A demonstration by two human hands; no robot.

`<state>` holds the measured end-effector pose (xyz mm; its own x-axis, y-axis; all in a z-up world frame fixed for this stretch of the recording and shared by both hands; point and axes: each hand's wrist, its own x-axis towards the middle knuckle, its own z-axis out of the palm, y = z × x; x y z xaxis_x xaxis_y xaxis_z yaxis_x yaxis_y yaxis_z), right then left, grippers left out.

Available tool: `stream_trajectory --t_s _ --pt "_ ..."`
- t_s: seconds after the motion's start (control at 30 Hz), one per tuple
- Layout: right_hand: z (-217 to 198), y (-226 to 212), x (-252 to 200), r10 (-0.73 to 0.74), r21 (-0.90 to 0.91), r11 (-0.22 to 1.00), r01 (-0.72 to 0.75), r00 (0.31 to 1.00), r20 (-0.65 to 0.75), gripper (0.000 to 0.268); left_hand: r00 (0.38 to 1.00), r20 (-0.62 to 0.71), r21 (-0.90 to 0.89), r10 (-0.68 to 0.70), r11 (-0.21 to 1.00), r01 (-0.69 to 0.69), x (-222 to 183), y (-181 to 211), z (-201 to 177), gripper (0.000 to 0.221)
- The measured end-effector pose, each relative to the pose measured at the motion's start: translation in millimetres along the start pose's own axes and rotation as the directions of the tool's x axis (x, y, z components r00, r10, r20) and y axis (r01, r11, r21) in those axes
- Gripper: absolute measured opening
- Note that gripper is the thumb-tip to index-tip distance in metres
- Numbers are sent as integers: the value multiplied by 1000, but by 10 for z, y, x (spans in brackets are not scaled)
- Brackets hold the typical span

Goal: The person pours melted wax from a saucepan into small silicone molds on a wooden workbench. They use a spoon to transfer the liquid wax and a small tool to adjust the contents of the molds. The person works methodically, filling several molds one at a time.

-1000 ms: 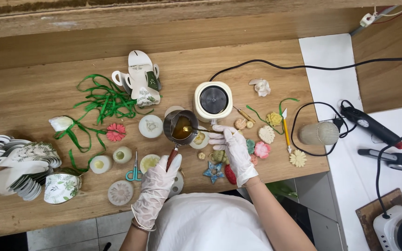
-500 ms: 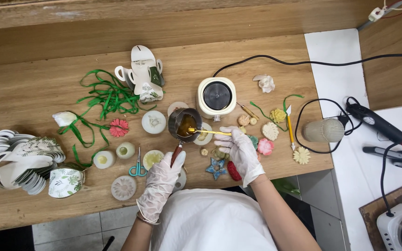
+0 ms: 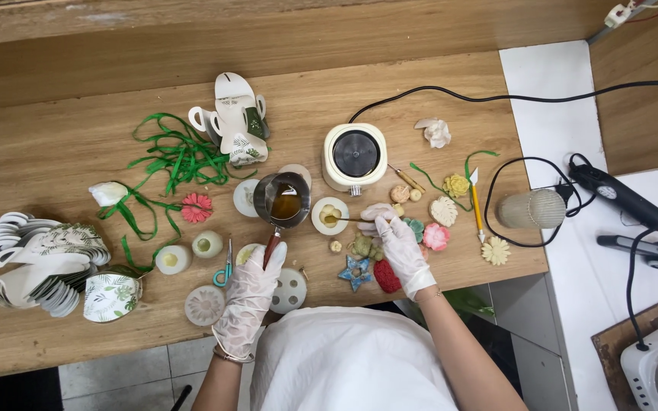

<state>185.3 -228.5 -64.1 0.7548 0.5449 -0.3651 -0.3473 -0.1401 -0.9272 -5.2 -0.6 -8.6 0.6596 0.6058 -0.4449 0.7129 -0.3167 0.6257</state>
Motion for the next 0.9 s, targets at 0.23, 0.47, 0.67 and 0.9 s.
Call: stream_trajectory --t_s 0.23,0.47,0.67,0.9 --pt "113 -403 -177 -280 -69 955 289 953 115 27 998 20 -23 -57 998 58 -66 126 -18 46" --pt "296 -524 -59 -146 -42 988 148 988 45 36 999 38 -14 -6 1000 6 -91 200 52 45" --pt "248 -240 169 13 43 999 -14 1000 19 42 999 26 40 21 999 -22 -114 186 136 44" --pt "37 -73 146 39 310 950 -46 999 28 47 999 51 76 -6 997 3 -67 114 238 49"
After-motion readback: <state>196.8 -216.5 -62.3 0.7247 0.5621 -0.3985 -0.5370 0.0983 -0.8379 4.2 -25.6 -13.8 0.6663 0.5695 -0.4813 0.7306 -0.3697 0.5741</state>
